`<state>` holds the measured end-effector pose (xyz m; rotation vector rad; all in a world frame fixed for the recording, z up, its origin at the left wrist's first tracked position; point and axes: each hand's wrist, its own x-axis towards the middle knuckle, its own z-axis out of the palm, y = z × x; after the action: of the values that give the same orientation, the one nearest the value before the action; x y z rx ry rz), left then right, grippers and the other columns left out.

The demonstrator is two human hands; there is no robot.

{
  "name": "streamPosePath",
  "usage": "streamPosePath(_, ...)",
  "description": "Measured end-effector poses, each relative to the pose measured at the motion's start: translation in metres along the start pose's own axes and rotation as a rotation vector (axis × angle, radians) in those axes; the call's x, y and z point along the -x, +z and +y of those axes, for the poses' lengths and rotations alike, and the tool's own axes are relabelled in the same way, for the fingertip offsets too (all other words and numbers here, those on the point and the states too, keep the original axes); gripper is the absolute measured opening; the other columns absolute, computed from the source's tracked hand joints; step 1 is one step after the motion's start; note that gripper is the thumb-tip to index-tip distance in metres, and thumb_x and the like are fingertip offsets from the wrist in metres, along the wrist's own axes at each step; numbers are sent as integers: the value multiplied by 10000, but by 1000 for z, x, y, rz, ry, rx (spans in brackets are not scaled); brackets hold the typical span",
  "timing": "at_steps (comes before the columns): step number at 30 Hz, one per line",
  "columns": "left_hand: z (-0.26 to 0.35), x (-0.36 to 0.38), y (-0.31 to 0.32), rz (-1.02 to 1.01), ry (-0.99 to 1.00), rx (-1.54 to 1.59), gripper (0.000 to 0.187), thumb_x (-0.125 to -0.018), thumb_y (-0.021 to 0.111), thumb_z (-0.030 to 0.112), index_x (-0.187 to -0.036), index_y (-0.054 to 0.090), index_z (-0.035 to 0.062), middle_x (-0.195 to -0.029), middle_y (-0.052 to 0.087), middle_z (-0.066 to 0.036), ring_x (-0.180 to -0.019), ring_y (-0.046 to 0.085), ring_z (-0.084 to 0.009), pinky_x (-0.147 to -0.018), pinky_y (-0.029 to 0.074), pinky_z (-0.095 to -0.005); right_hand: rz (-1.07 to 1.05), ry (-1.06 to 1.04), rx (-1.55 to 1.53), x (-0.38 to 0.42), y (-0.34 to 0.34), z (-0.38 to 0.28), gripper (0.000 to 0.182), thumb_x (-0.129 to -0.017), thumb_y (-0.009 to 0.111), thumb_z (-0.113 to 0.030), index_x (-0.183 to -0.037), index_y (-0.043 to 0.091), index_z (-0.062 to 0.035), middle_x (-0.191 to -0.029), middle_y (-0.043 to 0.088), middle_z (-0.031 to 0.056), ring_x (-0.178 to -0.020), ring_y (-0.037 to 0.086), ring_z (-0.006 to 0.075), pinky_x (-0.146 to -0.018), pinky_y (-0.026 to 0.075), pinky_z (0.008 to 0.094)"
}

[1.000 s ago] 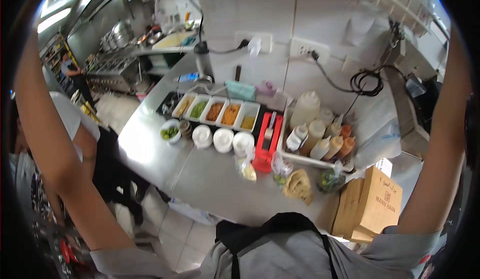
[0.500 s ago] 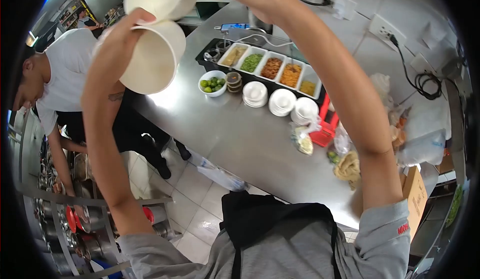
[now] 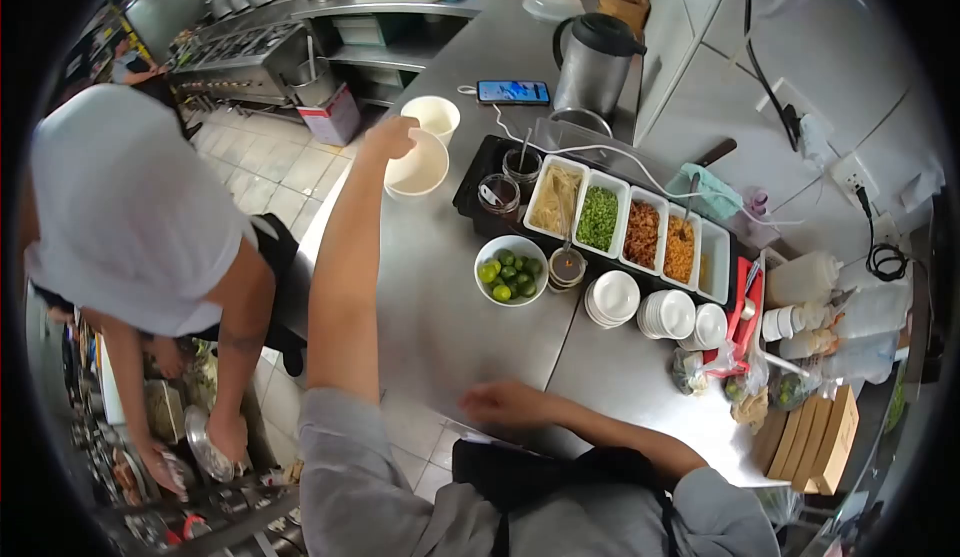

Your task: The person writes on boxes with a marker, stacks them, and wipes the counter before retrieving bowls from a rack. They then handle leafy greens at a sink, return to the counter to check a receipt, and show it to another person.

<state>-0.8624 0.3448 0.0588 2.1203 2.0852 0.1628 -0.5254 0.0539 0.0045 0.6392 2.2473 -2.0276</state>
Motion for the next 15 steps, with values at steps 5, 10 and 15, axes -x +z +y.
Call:
streamPosePath(5,5,-61,5,-18,171,103,337,-734,615,138,-1068,580,113,-1066,600,-167,-1001,574,-319,-828,454,-412,124,203,-136,48,5,14,308,-852,560,-199,-1128,556,-63,-931,636,88,-851,609,171,-781,477,297)
streamPosePath(10,1,-97,19,18,259,182,435,-726,614,149,-1152,533,110,-1093,575,-184,-1032,545,-333,-878,430,-397,422,316,-263,76,-2,9,326,-820,577,-129,-1134,556,-43,-933,647,82,-883,614,151,-801,477,289)
streamPosePath(15,115,69,-83,724,145,743,309,-844,544,130,-1144,543,57,-1109,588,-140,-984,585,-255,-849,465,-355,757,292,-309,97,4,23,292,-806,554,-94,-1085,567,-7,-916,653,90,-829,620,142,-782,481,272)
